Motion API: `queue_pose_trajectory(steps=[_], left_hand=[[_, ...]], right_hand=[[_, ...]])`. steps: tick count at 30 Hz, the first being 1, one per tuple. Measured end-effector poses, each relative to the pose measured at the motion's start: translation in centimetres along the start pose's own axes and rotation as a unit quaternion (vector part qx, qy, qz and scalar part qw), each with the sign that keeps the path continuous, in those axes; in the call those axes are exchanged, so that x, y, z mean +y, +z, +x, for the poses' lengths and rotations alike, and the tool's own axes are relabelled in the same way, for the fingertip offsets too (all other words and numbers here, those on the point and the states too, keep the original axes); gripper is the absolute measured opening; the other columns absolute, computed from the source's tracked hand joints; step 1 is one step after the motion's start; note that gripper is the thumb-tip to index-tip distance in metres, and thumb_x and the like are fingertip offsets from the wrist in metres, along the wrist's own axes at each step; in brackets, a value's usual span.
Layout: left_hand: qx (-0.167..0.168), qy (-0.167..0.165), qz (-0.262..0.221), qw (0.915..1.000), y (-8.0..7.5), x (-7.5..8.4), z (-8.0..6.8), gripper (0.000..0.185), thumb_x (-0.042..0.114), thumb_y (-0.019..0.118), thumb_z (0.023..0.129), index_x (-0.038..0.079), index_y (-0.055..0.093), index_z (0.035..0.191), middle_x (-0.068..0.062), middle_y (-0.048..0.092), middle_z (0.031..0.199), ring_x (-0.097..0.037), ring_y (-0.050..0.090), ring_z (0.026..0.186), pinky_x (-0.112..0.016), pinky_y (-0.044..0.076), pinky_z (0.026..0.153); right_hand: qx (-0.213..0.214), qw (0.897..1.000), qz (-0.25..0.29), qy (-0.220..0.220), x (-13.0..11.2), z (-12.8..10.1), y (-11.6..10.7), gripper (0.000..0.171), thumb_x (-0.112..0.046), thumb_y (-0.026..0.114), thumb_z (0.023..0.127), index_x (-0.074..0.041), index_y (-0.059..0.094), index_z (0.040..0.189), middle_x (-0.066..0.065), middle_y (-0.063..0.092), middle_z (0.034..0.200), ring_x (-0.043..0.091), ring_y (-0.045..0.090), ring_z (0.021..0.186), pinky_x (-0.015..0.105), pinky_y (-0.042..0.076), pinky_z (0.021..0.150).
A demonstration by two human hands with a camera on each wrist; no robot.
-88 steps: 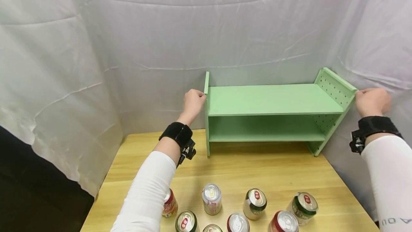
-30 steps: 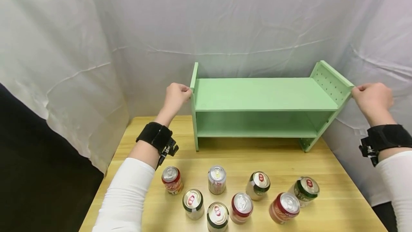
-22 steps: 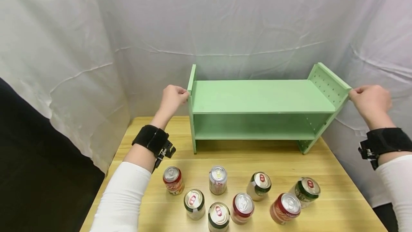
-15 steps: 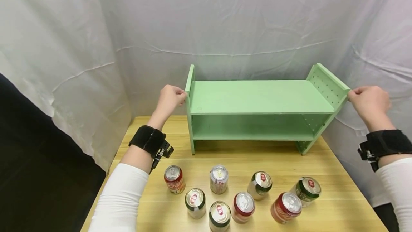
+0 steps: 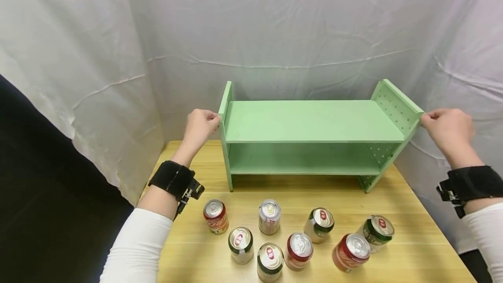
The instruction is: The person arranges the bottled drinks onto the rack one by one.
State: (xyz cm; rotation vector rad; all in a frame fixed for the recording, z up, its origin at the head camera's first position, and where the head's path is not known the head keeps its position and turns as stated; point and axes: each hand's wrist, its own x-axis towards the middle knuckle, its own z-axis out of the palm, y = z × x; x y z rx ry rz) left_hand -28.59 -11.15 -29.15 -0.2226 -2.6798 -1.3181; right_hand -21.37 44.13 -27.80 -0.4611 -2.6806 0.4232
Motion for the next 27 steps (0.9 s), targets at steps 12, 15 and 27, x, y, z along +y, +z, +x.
queue_pose_trajectory(steps=[12, 15, 27], left_hand=[[0.009, -0.002, 0.009, 0.9999, -1.5, -1.1, -0.6, 0.03, 0.02, 0.056, 0.092, -0.003, 0.068, 0.107, -0.02, 0.07, 0.1, -0.03, 0.071, 0.08, -0.039, 0.058, 0.078], [0.009, 0.004, 0.007, 0.9999, -2.0, -1.3, -0.7, 0.031, 0.018, 0.055, 0.092, -0.005, 0.067, 0.108, -0.021, 0.07, 0.101, -0.032, 0.071, 0.082, -0.04, 0.058, 0.078], [0.013, -0.02, -0.011, 0.9996, -4.7, -2.9, -2.7, 0.033, 0.018, 0.054, 0.093, -0.009, 0.065, 0.11, -0.025, 0.067, 0.104, -0.031, 0.07, 0.086, -0.035, 0.058, 0.079]], right_hand=[[0.011, 0.999, 0.017, -0.03, -1.7, -0.3, 0.3, 0.04, -0.024, 0.046, 0.086, 0.007, 0.066, 0.1, 0.029, 0.064, 0.102, 0.044, 0.054, 0.083, 0.037, 0.037, 0.053], [0.013, 0.999, 0.019, -0.038, -1.9, -0.5, 0.3, 0.039, -0.024, 0.047, 0.086, 0.007, 0.067, 0.099, 0.029, 0.064, 0.1, 0.043, 0.054, 0.081, 0.037, 0.036, 0.054], [0.035, 0.996, 0.031, -0.076, -4.0, -2.1, 1.2, 0.035, -0.023, 0.049, 0.084, 0.004, 0.07, 0.092, 0.024, 0.068, 0.085, 0.029, 0.053, 0.059, 0.03, 0.033, 0.047]])
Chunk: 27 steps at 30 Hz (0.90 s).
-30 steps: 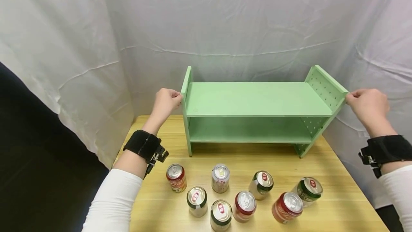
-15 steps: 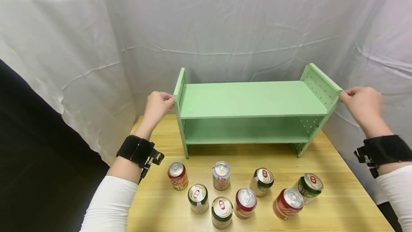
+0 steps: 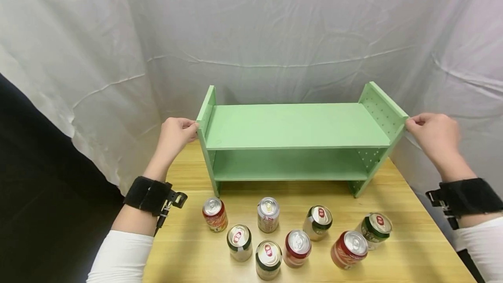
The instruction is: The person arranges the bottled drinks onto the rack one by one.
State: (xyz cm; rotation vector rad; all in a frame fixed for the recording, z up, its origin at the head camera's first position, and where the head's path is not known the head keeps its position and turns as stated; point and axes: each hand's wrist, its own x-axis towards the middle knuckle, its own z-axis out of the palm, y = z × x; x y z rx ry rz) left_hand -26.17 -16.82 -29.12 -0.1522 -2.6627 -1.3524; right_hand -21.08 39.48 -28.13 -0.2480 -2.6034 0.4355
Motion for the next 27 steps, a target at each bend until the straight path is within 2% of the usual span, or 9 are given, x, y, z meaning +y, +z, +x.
queue_pose_trajectory(steps=[5, 11, 17, 24, 27], left_hand=[[-0.002, -0.006, 0.01, 0.9999, -1.0, -0.3, -1.3, 0.033, 0.018, 0.054, 0.093, -0.009, 0.065, 0.11, -0.025, 0.068, 0.103, -0.033, 0.07, 0.087, -0.035, 0.058, 0.078], [0.003, -0.009, 0.025, 0.9996, -1.6, -0.5, -2.5, 0.034, 0.019, 0.054, 0.093, -0.008, 0.065, 0.11, -0.025, 0.068, 0.1, -0.032, 0.07, 0.086, -0.04, 0.057, 0.081], [0.018, 0.002, 0.031, 0.9994, -1.7, -0.4, -2.8, 0.033, 0.019, 0.053, 0.093, -0.007, 0.066, 0.108, -0.024, 0.069, 0.098, -0.033, 0.071, 0.084, -0.042, 0.057, 0.081], [0.013, 0.004, 0.031, 0.9994, -1.6, -0.2, -3.0, 0.032, 0.018, 0.054, 0.093, -0.008, 0.067, 0.106, -0.024, 0.069, 0.098, -0.033, 0.071, 0.083, -0.04, 0.058, 0.079], [0.005, -0.001, 0.024, 0.9997, -1.5, 0.2, -2.9, 0.031, 0.017, 0.054, 0.093, -0.008, 0.066, 0.107, -0.024, 0.069, 0.1, -0.033, 0.07, 0.084, -0.037, 0.058, 0.077]], right_hand=[[-0.01, 1.0, 0.003, -0.01, -0.7, -0.8, 0.2, 0.034, -0.022, 0.05, 0.084, 0.005, 0.07, 0.092, 0.026, 0.068, 0.088, 0.029, 0.054, 0.059, 0.03, 0.033, 0.047], [-0.028, 1.0, -0.011, -0.009, -1.3, -1.2, -0.6, 0.034, -0.021, 0.05, 0.082, 0.004, 0.07, 0.094, 0.026, 0.067, 0.087, 0.034, 0.053, 0.064, 0.031, 0.032, 0.042], [-0.032, 0.999, -0.023, -0.004, -1.6, -1.7, -1.1, 0.035, -0.023, 0.05, 0.083, 0.003, 0.07, 0.095, 0.026, 0.066, 0.087, 0.033, 0.053, 0.063, 0.03, 0.032, 0.041], [-0.035, 0.999, -0.031, 0.01, -1.5, -2.8, -1.2, 0.035, -0.022, 0.046, 0.085, 0.004, 0.068, 0.096, 0.028, 0.065, 0.088, 0.025, 0.049, 0.057, 0.03, 0.033, 0.04], [-0.037, 0.999, -0.034, 0.007, -1.4, -3.0, -1.7, 0.035, -0.021, 0.047, 0.085, 0.006, 0.067, 0.095, 0.028, 0.064, 0.084, 0.022, 0.046, 0.053, 0.03, 0.033, 0.039]])
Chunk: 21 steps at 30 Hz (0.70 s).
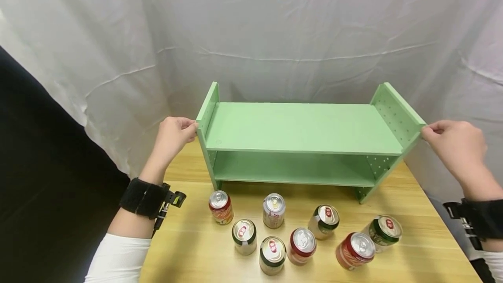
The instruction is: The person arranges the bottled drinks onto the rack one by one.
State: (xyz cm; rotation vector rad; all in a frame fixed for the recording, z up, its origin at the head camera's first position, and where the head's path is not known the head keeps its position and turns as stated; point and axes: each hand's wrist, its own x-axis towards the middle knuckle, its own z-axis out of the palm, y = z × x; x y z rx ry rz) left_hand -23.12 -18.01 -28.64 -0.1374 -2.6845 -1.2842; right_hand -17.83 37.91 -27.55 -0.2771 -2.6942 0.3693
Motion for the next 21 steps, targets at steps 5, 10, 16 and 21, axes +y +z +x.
queue_pose_trajectory(steps=[5, 10, 16, 21], left_hand=[[-0.019, -0.013, -0.008, 0.9997, 0.2, 0.8, 0.3, 0.031, 0.014, 0.053, 0.093, -0.01, 0.065, 0.108, -0.025, 0.067, 0.104, -0.033, 0.07, 0.086, -0.034, 0.058, 0.076], [-0.026, -0.019, 0.003, 0.9995, 0.2, 1.0, 0.6, 0.03, 0.013, 0.052, 0.093, -0.01, 0.065, 0.107, -0.026, 0.067, 0.104, -0.033, 0.07, 0.087, -0.034, 0.059, 0.075], [-0.073, -0.034, 0.042, 0.9958, 0.1, 1.6, 1.6, 0.027, 0.006, 0.05, 0.088, -0.01, 0.068, 0.099, -0.026, 0.068, 0.099, -0.027, 0.071, 0.075, -0.031, 0.06, 0.07], [-0.149, -0.056, 0.083, 0.9839, -0.6, 3.3, 3.1, 0.023, 0.001, 0.049, 0.084, -0.014, 0.065, 0.09, -0.028, 0.069, 0.089, -0.02, 0.069, 0.064, -0.03, 0.06, 0.064]], right_hand=[[-0.021, 1.0, -0.009, -0.011, 0.3, 0.4, -1.1, 0.035, -0.017, 0.048, 0.085, 0.013, 0.065, 0.093, 0.023, 0.061, 0.069, 0.021, 0.041, 0.051, 0.031, 0.03, 0.042], [-0.017, 0.999, -0.022, -0.03, 0.3, 0.7, -1.3, 0.033, -0.017, 0.049, 0.083, 0.01, 0.067, 0.09, 0.014, 0.058, 0.06, 0.021, 0.041, 0.051, 0.031, 0.029, 0.042], [-0.025, 0.999, -0.028, -0.021, 0.7, 0.7, -1.2, 0.031, -0.019, 0.052, 0.083, 0.006, 0.068, 0.09, 0.014, 0.06, 0.062, 0.025, 0.047, 0.053, 0.032, 0.03, 0.041], [-0.026, 0.999, -0.029, -0.02, 1.0, 0.4, -1.1, 0.032, -0.018, 0.051, 0.085, 0.009, 0.067, 0.091, 0.017, 0.062, 0.065, 0.022, 0.046, 0.052, 0.03, 0.03, 0.041]])
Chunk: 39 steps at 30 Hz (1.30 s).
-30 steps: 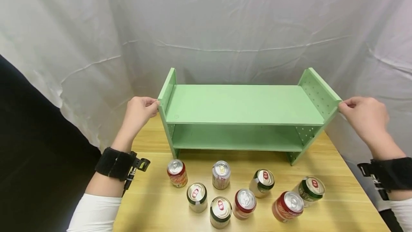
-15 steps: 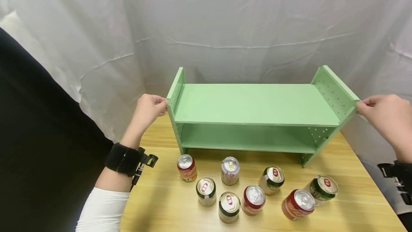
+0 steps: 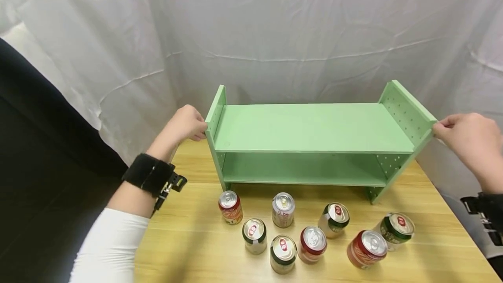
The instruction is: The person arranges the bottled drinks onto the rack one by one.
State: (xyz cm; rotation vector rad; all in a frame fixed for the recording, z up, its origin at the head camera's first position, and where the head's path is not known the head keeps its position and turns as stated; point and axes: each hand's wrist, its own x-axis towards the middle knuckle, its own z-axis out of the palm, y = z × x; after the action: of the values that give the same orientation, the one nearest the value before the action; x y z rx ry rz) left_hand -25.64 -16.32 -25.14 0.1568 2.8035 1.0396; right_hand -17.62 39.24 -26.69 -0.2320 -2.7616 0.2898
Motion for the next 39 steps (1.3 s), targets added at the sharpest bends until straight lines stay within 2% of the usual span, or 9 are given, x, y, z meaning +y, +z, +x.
queue_pose_trajectory(steps=[4, 8, 10, 17, 23, 28, 33, 36, 39], left_hand=[[-0.056, -0.016, 0.027, 0.9979, -0.7, 1.0, 0.6, 0.022, 0.0, 0.051, 0.086, -0.017, 0.062, 0.097, -0.027, 0.069, 0.086, -0.019, 0.068, 0.063, -0.033, 0.06, 0.067], [-0.087, -0.015, 0.04, 0.9953, -0.8, 1.5, 1.1, 0.022, 0.0, 0.051, 0.089, -0.017, 0.061, 0.098, -0.025, 0.069, 0.083, -0.017, 0.068, 0.061, -0.033, 0.06, 0.067], [-0.096, -0.014, 0.048, 0.9942, -0.9, 1.6, 1.1, 0.02, 0.0, 0.049, 0.089, -0.015, 0.061, 0.094, -0.024, 0.069, 0.08, -0.016, 0.068, 0.06, -0.032, 0.06, 0.065], [-0.098, -0.009, 0.076, 0.9922, -1.6, 2.0, 1.0, 0.022, -0.003, 0.042, 0.085, -0.002, 0.054, 0.067, -0.02, 0.069, 0.071, -0.016, 0.067, 0.056, -0.029, 0.059, 0.058], [-0.116, -0.003, 0.09, 0.9892, -1.7, 2.0, 1.0, 0.024, -0.003, 0.042, 0.086, -0.002, 0.056, 0.066, -0.018, 0.069, 0.07, -0.017, 0.067, 0.056, -0.03, 0.06, 0.06], [-0.109, 0.002, 0.109, 0.9881, -2.5, 2.0, 0.7, 0.027, -0.002, 0.042, 0.087, 0.0, 0.053, 0.063, -0.02, 0.07, 0.071, -0.018, 0.068, 0.057, -0.032, 0.06, 0.062], [-0.119, -0.006, 0.107, 0.9871, -3.2, 1.4, 0.3, 0.024, -0.002, 0.042, 0.088, -0.005, 0.058, 0.071, -0.021, 0.07, 0.073, -0.018, 0.069, 0.059, -0.034, 0.06, 0.064], [-0.121, -0.006, 0.108, 0.9867, -3.3, 1.0, 0.2, 0.025, -0.003, 0.041, 0.087, -0.003, 0.055, 0.066, -0.02, 0.07, 0.072, -0.02, 0.069, 0.06, -0.032, 0.06, 0.062], [-0.118, 0.001, 0.113, 0.9865, -3.4, 1.1, 0.1, 0.023, -0.003, 0.041, 0.086, -0.004, 0.056, 0.069, -0.021, 0.07, 0.073, -0.021, 0.069, 0.061, -0.032, 0.06, 0.061]], right_hand=[[0.001, 1.0, 0.006, 0.007, 0.1, -0.6, 0.1, 0.032, -0.019, 0.051, 0.084, 0.009, 0.067, 0.09, 0.015, 0.06, 0.062, 0.021, 0.045, 0.052, 0.031, 0.03, 0.041], [0.004, 1.0, 0.019, 0.024, 0.2, -1.3, -0.1, 0.034, -0.017, 0.047, 0.085, 0.012, 0.065, 0.092, 0.015, 0.058, 0.062, 0.02, 0.04, 0.051, 0.031, 0.029, 0.044], [-0.003, 0.999, 0.025, 0.035, 0.2, -1.3, -0.4, 0.035, -0.018, 0.046, 0.086, 0.012, 0.064, 0.094, 0.02, 0.061, 0.068, 0.021, 0.041, 0.052, 0.031, 0.03, 0.045], [-0.052, 0.998, -0.006, 0.018, -0.8, 0.1, -1.5, 0.033, -0.021, 0.05, 0.088, 0.006, 0.068, 0.094, 0.029, 0.064, 0.09, 0.028, 0.049, 0.059, 0.035, 0.034, 0.042], [-0.09, 0.995, -0.03, 0.04, -1.3, 0.8, -2.4, 0.027, -0.019, 0.048, 0.083, -0.002, 0.069, 0.079, 0.018, 0.06, 0.076, 0.035, 0.047, 0.067, 0.044, 0.038, 0.044], [-0.068, 0.997, -0.014, 0.046, -1.9, 1.0, -1.9, 0.029, -0.021, 0.048, 0.083, -0.003, 0.071, 0.085, 0.021, 0.062, 0.08, 0.039, 0.051, 0.071, 0.045, 0.038, 0.045], [-0.047, 0.998, -0.001, 0.043, -2.7, 1.2, -1.0, 0.034, -0.023, 0.045, 0.087, -0.001, 0.07, 0.094, 0.024, 0.063, 0.082, 0.042, 0.053, 0.072, 0.044, 0.035, 0.046], [-0.041, 0.998, 0.014, 0.044, -2.9, 0.7, -0.4, 0.042, -0.031, 0.043, 0.092, 0.001, 0.065, 0.108, 0.031, 0.061, 0.105, 0.048, 0.054, 0.082, 0.045, 0.036, 0.048], [-0.021, 0.999, 0.025, 0.04, -2.9, -0.2, 0.3, 0.049, -0.036, 0.04, 0.096, 0.004, 0.061, 0.114, 0.035, 0.058, 0.11, 0.054, 0.053, 0.085, 0.047, 0.037, 0.049]])
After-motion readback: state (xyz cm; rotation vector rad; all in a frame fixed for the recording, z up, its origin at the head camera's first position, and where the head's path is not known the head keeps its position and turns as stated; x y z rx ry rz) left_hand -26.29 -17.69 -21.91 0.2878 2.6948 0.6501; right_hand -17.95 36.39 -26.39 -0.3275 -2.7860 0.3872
